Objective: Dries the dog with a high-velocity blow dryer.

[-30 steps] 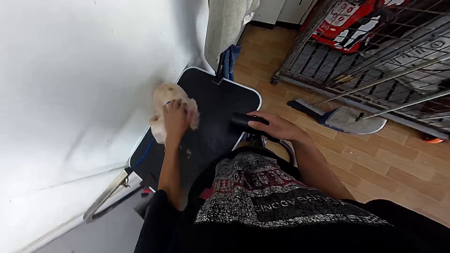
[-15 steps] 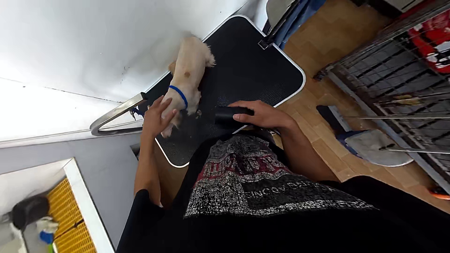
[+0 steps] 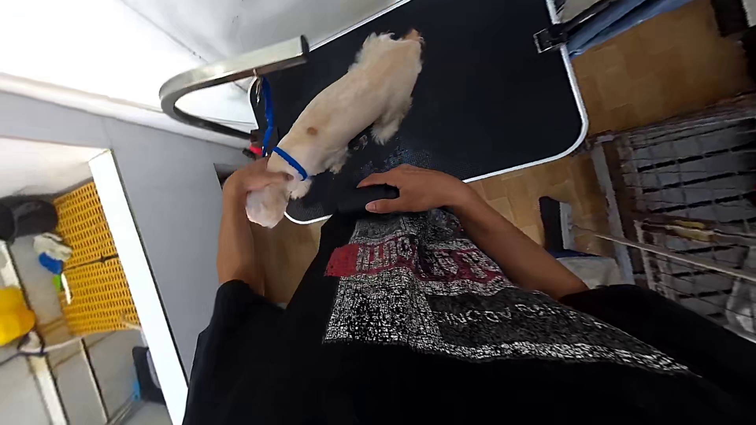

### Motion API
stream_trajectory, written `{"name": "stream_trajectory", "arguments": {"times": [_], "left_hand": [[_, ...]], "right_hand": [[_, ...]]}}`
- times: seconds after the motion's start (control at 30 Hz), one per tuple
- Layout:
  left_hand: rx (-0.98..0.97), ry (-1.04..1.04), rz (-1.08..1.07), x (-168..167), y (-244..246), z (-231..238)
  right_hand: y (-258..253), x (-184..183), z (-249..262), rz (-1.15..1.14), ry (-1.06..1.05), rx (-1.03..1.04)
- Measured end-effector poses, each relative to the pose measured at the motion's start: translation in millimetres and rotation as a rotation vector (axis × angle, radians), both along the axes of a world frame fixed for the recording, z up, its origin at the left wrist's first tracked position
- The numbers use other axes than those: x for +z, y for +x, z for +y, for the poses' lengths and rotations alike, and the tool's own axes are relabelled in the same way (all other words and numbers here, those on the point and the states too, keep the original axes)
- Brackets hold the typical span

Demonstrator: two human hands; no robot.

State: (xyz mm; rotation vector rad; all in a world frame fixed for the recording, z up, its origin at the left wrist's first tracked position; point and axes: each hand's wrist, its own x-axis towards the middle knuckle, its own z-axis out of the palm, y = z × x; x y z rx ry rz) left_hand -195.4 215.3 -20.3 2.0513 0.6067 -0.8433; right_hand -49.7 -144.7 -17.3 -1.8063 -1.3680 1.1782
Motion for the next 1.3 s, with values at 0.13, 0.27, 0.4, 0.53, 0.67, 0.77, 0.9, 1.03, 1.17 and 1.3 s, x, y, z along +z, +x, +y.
{"name": "stream_trajectory", "arguments": {"times": [0.13, 0.27, 0.4, 0.53, 0.67, 0.77, 0.9, 1.03, 1.17, 1.3], "left_hand": [[0.141, -0.217, 0.069, -13, -31, 16], [0.236, -0.214, 0.103, -17, -72, 5], [0.352, -0.230, 0.058, -15, -115, -3], [0.322, -0.190, 0.082, -8, -133, -5], [0.186, -0.057, 0.119, 4, -132, 0], [0.108, 0.070, 0.160, 17, -125, 2], [-0.005, 0.294, 0.243, 28, -111, -4], [-0.086, 0.473, 0.318, 40, -100, -13], [-0.144, 0.598, 0.371, 58, -94, -24], [-0.150, 0.614, 0.391, 80, -91, -41]], "right_hand": [[-25, 3, 24, 0.007, -0.014, 0.046], [-37, 4, 40, 0.036, -0.014, 0.084], [-54, -3, 53, 0.056, -0.055, 0.284], [-77, -5, 55, 0.056, -0.063, 0.331], [-88, -3, 46, 0.047, -0.040, 0.319], [-95, -5, 35, 0.050, -0.005, 0.254], [-107, 0, 17, 0.052, -0.009, 0.209], [-134, -7, -13, 0.100, -0.061, 0.061], [-160, -15, -45, 0.182, -0.118, -0.037], [-191, -29, -77, 0.217, -0.127, -0.258]]}}
